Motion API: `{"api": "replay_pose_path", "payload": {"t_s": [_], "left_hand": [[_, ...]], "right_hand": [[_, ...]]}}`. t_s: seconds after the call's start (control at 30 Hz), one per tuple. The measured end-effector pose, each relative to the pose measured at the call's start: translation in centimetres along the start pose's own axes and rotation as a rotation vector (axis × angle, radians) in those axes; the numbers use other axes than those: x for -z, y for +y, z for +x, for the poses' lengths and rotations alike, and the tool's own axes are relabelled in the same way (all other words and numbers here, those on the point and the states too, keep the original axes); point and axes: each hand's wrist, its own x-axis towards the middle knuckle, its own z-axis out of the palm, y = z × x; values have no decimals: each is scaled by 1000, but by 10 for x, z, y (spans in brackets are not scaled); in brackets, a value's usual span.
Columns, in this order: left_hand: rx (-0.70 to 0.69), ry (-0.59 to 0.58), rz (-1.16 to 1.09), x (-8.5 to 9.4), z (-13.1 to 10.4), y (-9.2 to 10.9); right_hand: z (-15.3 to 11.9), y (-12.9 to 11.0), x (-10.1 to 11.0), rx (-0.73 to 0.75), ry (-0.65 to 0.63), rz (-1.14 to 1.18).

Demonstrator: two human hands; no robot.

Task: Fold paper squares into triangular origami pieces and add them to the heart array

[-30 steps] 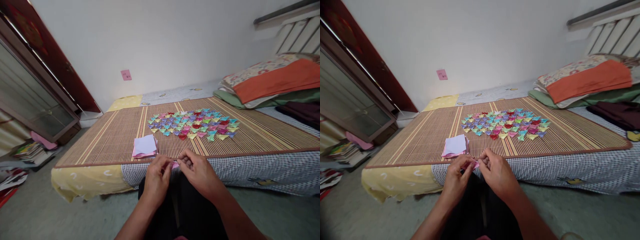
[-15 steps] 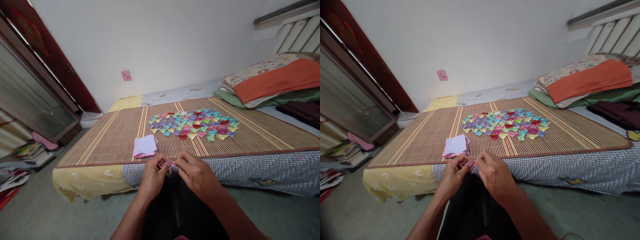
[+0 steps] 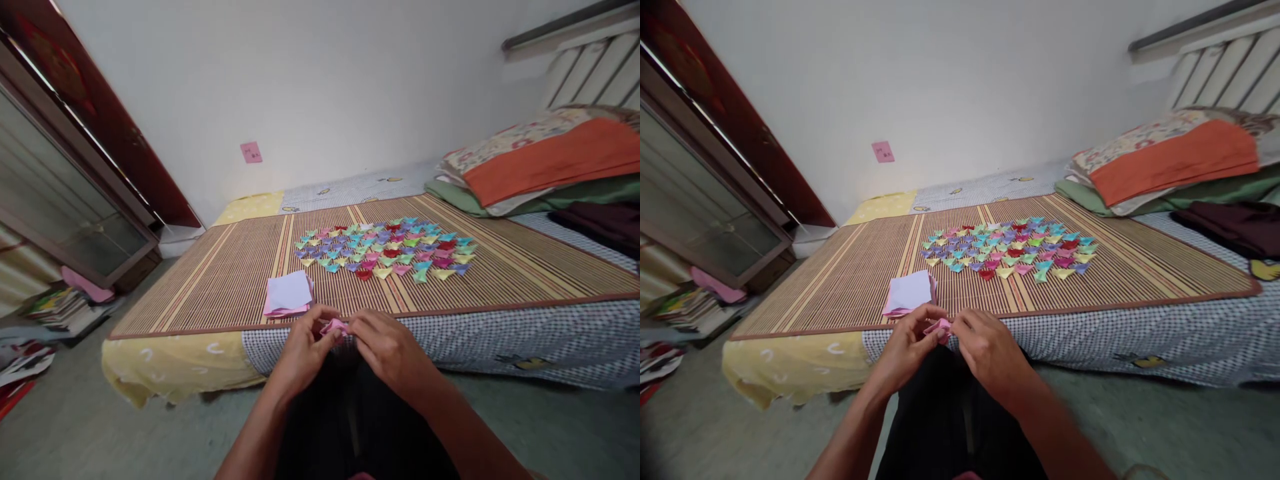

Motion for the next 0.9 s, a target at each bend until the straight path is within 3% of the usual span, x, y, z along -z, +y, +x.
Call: {"api": "replay_pose_path", "payload": {"t_s": [0.23,0.43,0.6,0.73,0.9], "left_hand": [[125,35,-206,8,-17,5],[215,-16,-410,-6,-22,-2],[266,27,-503,-15,-17,-7],[280,38,-504,-18,-15,-10],[236,20,-383,-22,-12,-14]], "right_hand": [[-8,2,0,3,64,-1],[-9,-1,-5,22,56,-6],[-10,-1,-8,8,117,112],[-13,-1,-10,-210,198,216],[-15,-2,-21,-497,114,341]]}}
